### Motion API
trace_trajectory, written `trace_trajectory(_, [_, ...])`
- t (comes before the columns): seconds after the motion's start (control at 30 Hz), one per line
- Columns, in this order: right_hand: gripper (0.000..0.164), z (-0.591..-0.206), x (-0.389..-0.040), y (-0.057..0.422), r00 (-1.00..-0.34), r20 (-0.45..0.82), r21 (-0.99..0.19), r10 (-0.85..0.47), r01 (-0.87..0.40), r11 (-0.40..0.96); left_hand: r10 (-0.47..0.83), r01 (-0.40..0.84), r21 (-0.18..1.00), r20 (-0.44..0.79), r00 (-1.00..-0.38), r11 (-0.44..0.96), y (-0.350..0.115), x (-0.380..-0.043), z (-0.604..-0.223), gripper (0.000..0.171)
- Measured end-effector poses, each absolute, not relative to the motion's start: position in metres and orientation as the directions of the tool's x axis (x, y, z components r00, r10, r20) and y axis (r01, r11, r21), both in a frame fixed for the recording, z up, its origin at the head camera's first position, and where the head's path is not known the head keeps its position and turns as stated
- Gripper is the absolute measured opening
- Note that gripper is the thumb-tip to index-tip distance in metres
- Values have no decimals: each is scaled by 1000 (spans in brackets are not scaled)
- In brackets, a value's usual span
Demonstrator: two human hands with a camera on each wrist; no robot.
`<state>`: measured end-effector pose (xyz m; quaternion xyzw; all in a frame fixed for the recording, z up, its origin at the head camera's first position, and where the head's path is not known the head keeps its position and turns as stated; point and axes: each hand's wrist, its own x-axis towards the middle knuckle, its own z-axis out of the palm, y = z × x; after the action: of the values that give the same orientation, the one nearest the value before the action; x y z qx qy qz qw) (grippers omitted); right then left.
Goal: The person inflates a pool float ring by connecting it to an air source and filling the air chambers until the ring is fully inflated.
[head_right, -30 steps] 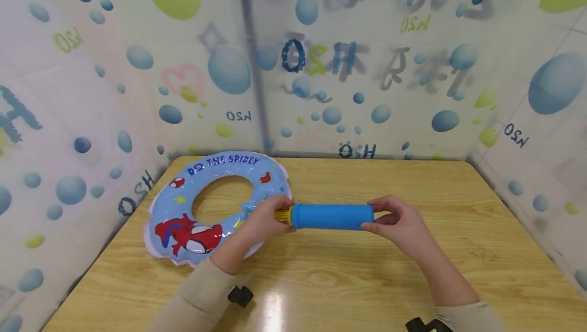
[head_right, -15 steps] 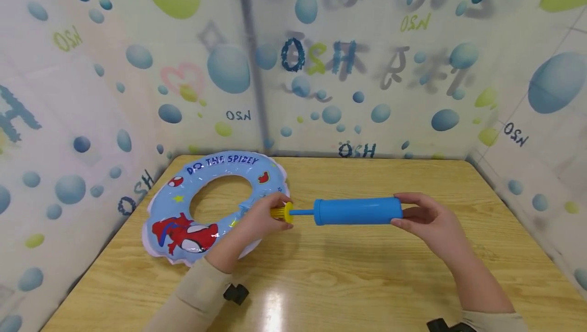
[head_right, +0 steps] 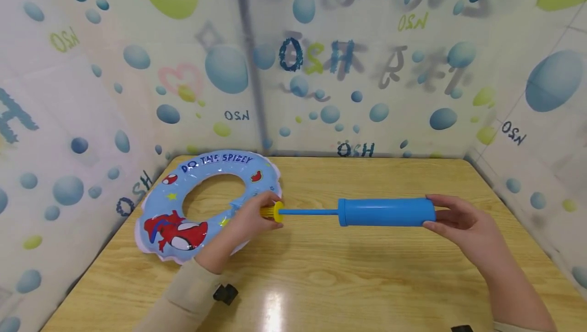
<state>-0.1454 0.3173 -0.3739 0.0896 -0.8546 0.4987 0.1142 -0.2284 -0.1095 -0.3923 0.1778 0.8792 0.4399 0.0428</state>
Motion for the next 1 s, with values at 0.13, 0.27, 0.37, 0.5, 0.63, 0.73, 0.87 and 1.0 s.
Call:
trace_trajectory(0.13, [52,-373,-144,318,-947,319,-817,-37,-294,496,352,304,780,115,-929,547,-113,-227,-392,48])
trace_trajectory(0.27, [49,-370,-147,310,-964,265,-836,-29,-245,491,359,331,776,145,-922,537,-115,-227,-392,45])
trace_trajectory(0.37, [45,-369,-153,297,-974,221,-852,-41,-213,477,364,348,773,164,-917,530,-115,-228,-393,44])
trace_trajectory(0.5, [45,-373,-159,272,-977,204,-867,-56,-207,453,367,360,766,175,-914,532,-114,-228,-395,45])
trace_trajectory(0.63, [48,-376,-166,248,-984,171,-886,-59,-179,429,357,360,762,180,-916,539,-110,-227,-396,45])
trace_trajectory(0.73, [50,-378,-169,233,-987,150,-899,-66,-164,407,353,348,765,169,-920,542,-106,-225,-396,44])
trace_trajectory(0.87, [52,-379,-171,216,-988,135,-909,-69,-151,388,358,349,754,162,-920,556,-100,-225,-395,43])
trace_trajectory(1.0, [52,-379,-170,208,-989,135,-911,-63,-149,385,370,380,727,185,-911,572,-98,-224,-396,41])
